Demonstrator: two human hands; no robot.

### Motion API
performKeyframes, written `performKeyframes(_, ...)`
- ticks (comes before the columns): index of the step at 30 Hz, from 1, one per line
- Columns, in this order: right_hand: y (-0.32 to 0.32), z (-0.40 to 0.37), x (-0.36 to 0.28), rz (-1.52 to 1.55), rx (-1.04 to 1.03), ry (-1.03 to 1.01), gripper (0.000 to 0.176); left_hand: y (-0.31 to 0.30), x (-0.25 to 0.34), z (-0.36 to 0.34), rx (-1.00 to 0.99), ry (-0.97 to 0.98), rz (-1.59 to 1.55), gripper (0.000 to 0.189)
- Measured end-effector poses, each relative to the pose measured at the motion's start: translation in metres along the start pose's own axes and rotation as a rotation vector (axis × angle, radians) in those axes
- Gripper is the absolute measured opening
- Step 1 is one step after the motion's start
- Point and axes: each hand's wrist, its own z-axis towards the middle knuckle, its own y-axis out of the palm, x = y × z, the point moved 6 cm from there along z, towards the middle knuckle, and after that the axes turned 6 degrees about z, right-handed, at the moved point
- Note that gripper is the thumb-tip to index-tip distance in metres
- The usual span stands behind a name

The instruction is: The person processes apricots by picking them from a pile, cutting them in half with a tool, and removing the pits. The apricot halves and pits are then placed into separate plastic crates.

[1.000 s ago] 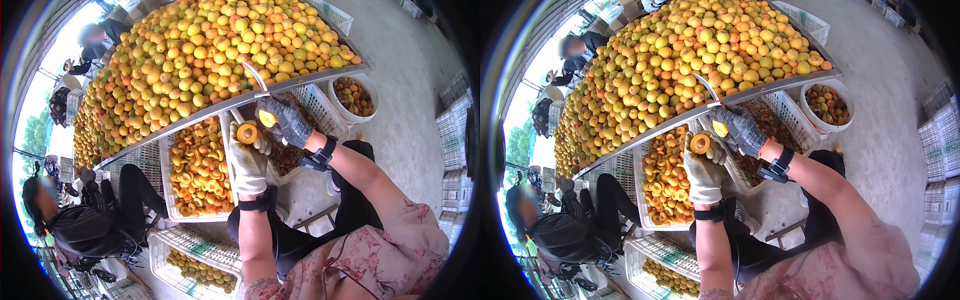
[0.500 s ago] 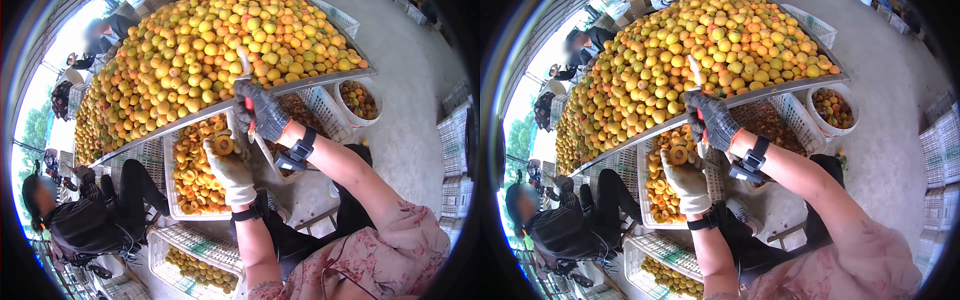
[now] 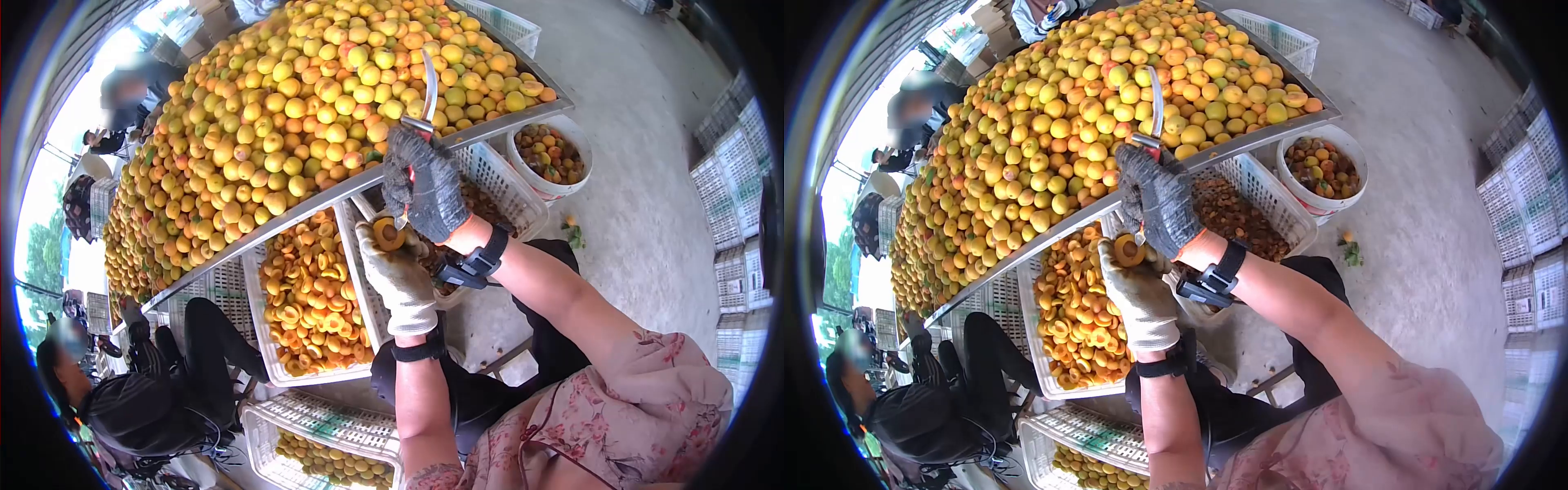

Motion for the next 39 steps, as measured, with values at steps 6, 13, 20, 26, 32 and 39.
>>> performKeyframes(6, -0.007, -0.009, 0.002, -0.207, -0.046, -0.328, 0.017, -0.001, -0.015, 0.008, 0.141, 0.132, 0.021, 0.042)
performKeyframes(13, -0.026, 0.011, 0.001, 0.259, 0.064, 0.121, 0.032, 0.018, -0.011, 0.0, 0.125, -0.048, -0.075, 0.04)
performKeyframes(20, -0.03, 0.015, 0.004, 0.227, 0.11, 0.194, 0.029, 0.013, -0.019, 0.008, 0.08, -0.066, -0.049, 0.037)
performKeyframes(26, -0.056, 0.024, -0.013, 0.276, 0.115, 0.152, 0.027, 0.019, 0.007, 0.011, -0.039, 0.07, 0.682, 0.033)
performKeyframes(32, -0.08, 0.041, -0.028, -0.596, 0.255, 0.111, 0.019, -0.049, 0.065, 0.013, 0.515, 0.154, 0.892, 0.037)
performKeyframes(39, -0.065, 0.068, -0.053, -1.081, 0.244, -0.116, 0.014, -0.133, 0.107, 0.016, 0.972, 0.339, 1.172, 0.088)
